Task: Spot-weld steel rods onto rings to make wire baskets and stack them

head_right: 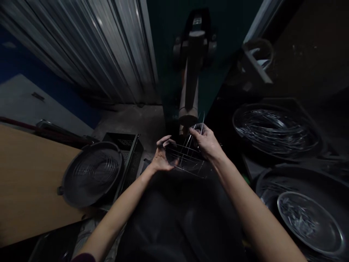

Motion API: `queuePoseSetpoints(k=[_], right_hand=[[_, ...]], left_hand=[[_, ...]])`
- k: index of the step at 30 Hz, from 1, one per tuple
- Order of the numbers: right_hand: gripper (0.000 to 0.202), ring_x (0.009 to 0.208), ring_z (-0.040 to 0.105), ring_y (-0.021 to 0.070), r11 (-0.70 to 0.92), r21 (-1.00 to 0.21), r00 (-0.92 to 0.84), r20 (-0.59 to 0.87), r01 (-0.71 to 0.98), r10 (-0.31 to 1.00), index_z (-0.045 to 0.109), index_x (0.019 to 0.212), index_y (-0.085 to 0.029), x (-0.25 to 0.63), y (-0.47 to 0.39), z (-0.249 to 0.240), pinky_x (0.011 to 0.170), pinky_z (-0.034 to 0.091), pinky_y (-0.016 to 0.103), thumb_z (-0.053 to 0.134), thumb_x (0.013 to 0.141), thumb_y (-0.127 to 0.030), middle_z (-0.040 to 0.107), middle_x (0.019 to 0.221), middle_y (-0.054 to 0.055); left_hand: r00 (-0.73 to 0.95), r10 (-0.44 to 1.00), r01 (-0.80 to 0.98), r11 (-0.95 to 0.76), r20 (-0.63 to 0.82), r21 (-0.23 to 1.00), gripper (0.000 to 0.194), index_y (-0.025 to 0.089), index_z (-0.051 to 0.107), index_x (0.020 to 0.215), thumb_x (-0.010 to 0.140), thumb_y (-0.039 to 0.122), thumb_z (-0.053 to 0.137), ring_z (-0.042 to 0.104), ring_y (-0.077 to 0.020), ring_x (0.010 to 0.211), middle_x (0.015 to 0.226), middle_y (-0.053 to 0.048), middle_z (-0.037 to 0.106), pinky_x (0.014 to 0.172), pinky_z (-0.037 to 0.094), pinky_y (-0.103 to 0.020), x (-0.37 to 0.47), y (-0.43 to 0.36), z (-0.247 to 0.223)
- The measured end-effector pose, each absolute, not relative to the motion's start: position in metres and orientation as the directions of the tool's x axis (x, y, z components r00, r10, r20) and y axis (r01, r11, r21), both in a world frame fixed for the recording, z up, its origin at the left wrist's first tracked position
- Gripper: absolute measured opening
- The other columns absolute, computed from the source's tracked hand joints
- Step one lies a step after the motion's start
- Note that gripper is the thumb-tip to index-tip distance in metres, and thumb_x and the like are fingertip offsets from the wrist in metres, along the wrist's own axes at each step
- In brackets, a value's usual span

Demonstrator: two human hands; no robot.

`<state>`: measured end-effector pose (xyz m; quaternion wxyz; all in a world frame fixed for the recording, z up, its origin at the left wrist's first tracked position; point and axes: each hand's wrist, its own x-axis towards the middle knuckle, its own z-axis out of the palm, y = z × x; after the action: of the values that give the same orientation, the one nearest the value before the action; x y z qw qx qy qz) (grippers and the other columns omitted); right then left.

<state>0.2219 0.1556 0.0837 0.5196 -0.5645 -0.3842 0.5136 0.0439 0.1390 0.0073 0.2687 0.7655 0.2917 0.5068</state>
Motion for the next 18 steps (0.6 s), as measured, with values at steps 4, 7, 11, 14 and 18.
queuePoseSetpoints(k=[4,7,11,14,18], right_hand=[[0.049,0.037,0.034,0.0049,-0.174,-0.977,0.183,-0.194,-0.12,0.964,0.045,0.074,-0.021,0.221,0.162,0.084,0.032,0.024,0.019,0.081,0.052,-0.046,0.043,0.052,-0.008],[0.047,0.037,0.036,0.0066,-0.156,-0.983,0.17,-0.171,-0.097,0.971,0.045,0.075,-0.023,0.221,0.167,0.086,0.032,0.024,0.02,0.081,0.054,-0.043,0.041,0.05,-0.008],[0.047,0.037,0.035,0.0072,-0.148,-0.984,0.176,-0.164,-0.099,0.971,0.045,0.072,-0.023,0.223,0.174,0.085,0.033,0.024,0.02,0.082,0.051,-0.042,0.039,0.048,-0.008],[0.048,0.037,0.035,0.0064,-0.155,-0.98,0.2,-0.177,-0.123,0.964,0.047,0.071,-0.022,0.224,0.182,0.081,0.034,0.026,0.02,0.083,0.046,-0.041,0.042,0.048,-0.007],[0.048,0.039,0.04,0.0061,-0.184,-0.97,0.201,-0.214,-0.16,0.956,0.048,0.073,-0.02,0.223,0.192,0.074,0.036,0.031,0.019,0.083,0.045,-0.037,0.048,0.051,-0.006]], left_hand=[[0.326,0.724,0.148,-0.674,0.608,0.724,0.087,0.022,0.02,0.136,0.063,0.024,0.068,0.055,-0.0221,0.098,0.108,-0.008,0.052,0.086,0.049,-0.042,0.043,0.146,0.012],[0.328,0.726,0.171,-0.675,0.605,0.718,0.088,0.021,0.021,0.136,0.062,0.024,0.067,0.055,-0.0231,0.101,0.112,-0.009,0.051,0.09,0.049,-0.044,0.043,0.151,0.017],[0.334,0.728,0.234,-0.68,0.599,0.695,0.088,0.019,0.026,0.135,0.058,0.024,0.069,0.056,-0.0258,0.105,0.119,-0.011,0.05,0.097,0.044,-0.047,0.043,0.16,0.022],[0.353,0.725,0.247,-0.682,0.592,0.688,0.091,0.02,0.024,0.135,0.057,0.023,0.07,0.059,-0.026,0.102,0.124,-0.013,0.048,0.099,0.042,-0.049,0.043,0.168,0.024],[0.378,0.728,0.214,-0.67,0.572,0.711,0.095,0.022,0.016,0.137,0.059,0.022,0.069,0.061,-0.0242,0.096,0.111,-0.008,0.055,0.093,0.045,-0.047,0.042,0.175,0.024]])
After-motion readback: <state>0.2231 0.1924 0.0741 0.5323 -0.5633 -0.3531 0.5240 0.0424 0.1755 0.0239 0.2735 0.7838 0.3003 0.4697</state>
